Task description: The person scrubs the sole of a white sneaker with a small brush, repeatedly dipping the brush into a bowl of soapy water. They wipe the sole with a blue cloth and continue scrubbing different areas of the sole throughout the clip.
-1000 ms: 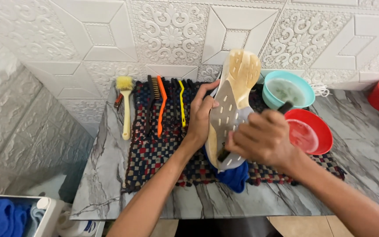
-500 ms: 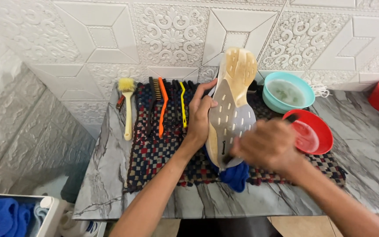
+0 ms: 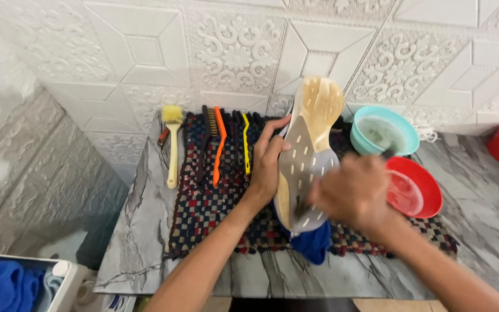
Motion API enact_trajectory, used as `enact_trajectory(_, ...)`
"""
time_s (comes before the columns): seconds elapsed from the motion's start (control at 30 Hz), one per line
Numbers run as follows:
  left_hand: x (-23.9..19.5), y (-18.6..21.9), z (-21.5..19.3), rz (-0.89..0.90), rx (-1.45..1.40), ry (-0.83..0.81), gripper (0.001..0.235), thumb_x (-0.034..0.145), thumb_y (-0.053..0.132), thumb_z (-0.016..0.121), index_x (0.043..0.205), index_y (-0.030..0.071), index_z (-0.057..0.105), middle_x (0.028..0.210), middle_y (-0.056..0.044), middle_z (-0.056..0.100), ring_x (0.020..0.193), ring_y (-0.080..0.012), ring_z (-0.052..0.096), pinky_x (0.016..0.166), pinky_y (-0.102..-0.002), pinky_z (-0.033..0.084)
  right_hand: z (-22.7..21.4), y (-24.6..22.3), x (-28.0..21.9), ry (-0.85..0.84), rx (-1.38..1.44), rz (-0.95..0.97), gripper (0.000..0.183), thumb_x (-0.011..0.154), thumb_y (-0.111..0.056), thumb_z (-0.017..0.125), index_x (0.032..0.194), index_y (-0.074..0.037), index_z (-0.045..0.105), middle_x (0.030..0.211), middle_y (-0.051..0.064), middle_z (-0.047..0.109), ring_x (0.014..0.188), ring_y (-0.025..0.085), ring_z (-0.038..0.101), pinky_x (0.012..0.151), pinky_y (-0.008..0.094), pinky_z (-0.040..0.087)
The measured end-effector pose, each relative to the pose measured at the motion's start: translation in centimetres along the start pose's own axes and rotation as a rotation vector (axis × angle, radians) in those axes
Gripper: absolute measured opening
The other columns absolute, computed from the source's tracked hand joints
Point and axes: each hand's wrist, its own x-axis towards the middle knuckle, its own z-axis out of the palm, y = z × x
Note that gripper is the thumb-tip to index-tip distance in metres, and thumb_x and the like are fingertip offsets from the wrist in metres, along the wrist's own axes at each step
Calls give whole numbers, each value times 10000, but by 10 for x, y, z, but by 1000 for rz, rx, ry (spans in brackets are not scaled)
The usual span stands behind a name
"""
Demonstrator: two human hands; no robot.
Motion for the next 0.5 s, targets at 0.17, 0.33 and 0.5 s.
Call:
enact_trajectory(0.17,15,-15,-3,-9,29,-5,589,841,232,583,1419,169,674,707,-279,721,593,-212,636,571,-303,475,10,-3,-16,6,28,35,356,919,-32,807,619,-107,630,607,47,570,587,281,518,686,401,390)
enact_trajectory(0.33,6,-6,0,-11,55,28,579,855,233,586,1422,169,684,769,-333,730,656,-209,653,594,-303,489,9,-64,-22,23,61,-16,312,901,-79,794,626,-125,655,619,39,587,599,252,531,693,385,398)
enact_trajectory(0.5,5,-6,6,-8,36,-11,577,859,248,602,1427,174,669,755,-277,739,631,-209,671,581,-288,495,20,-35,-41,43,69,-61,289,872,-117,787,614,-136,659,613,35,586,591,236,528,678,376,404)
